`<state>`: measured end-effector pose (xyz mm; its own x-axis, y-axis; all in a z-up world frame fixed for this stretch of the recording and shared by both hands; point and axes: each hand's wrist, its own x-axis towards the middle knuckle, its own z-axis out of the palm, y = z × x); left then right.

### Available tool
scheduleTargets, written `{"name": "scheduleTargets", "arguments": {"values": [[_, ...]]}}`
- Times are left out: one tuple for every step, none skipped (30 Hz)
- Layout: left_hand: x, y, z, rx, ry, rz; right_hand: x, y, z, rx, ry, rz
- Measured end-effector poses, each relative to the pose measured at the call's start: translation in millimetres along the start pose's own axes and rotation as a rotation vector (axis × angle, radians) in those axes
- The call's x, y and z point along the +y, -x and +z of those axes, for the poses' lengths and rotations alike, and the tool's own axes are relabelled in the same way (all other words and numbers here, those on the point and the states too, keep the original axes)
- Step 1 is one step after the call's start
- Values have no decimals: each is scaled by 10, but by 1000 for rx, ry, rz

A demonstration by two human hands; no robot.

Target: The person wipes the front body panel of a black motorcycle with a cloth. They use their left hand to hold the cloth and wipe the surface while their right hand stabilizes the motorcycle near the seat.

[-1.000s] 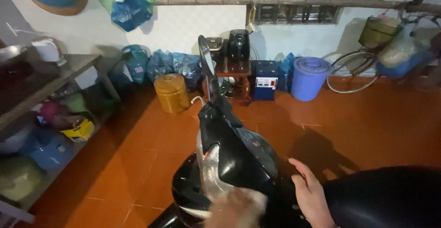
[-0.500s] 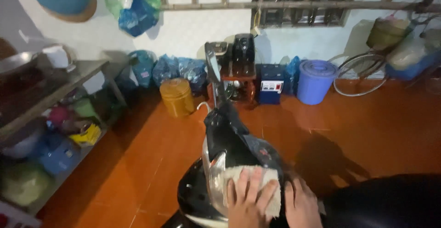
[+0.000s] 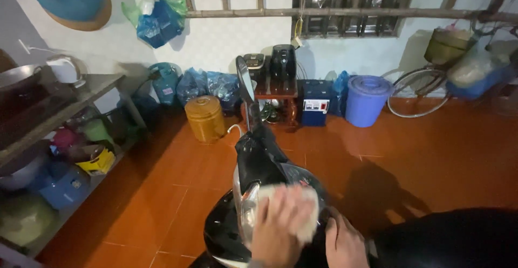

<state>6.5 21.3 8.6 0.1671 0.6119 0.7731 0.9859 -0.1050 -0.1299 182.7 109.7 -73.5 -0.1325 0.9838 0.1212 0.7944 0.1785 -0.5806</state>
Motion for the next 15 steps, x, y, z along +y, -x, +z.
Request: {"name": "scheduleTargets", "arguments": {"values": [[-95,-253,-76,-225,215,-183,76,-50,64,107,-12,-128],[-178,-464,-174,-462,432,-366,164,-29,148,206,-25,-246],[-137,-462,-226,-473,431,-371,47,59,58,195,-27,-241],[-99,-508,-267,-452,455,-413,-80,77,-63,81,-46,-112],[-59,-559,-306,-431,479,-454,-205,94,-188,-32,-62,17],[70,-240,-184,-428,471,-456,-106,63,-55,-34,-67,10],[198,79,-57,-246,261,-322,-5,29,80,43,-85,-55],[341,402,61,-66,55,-184,103,10,203,120,-102,-120],[245,415,110,-65,48,-185,2,15,146,118,-106,-125],[202,460,167,-142,77,-167,-49,47,77,111,-105,-125],[155,509,228,-219,107,-148,-101,78,16,105,-103,-126],[40,342,265,-233,104,-160,-161,143,-31,86,-103,-126],[-79,175,305,-173,222,-321,-222,205,-83,44,-127,-92],[-211,-86,406,-92,342,-474,-284,164,-174,21,-150,-65],[-234,-268,348,-86,341,-478,-263,131,-171,21,-147,-72]]}}
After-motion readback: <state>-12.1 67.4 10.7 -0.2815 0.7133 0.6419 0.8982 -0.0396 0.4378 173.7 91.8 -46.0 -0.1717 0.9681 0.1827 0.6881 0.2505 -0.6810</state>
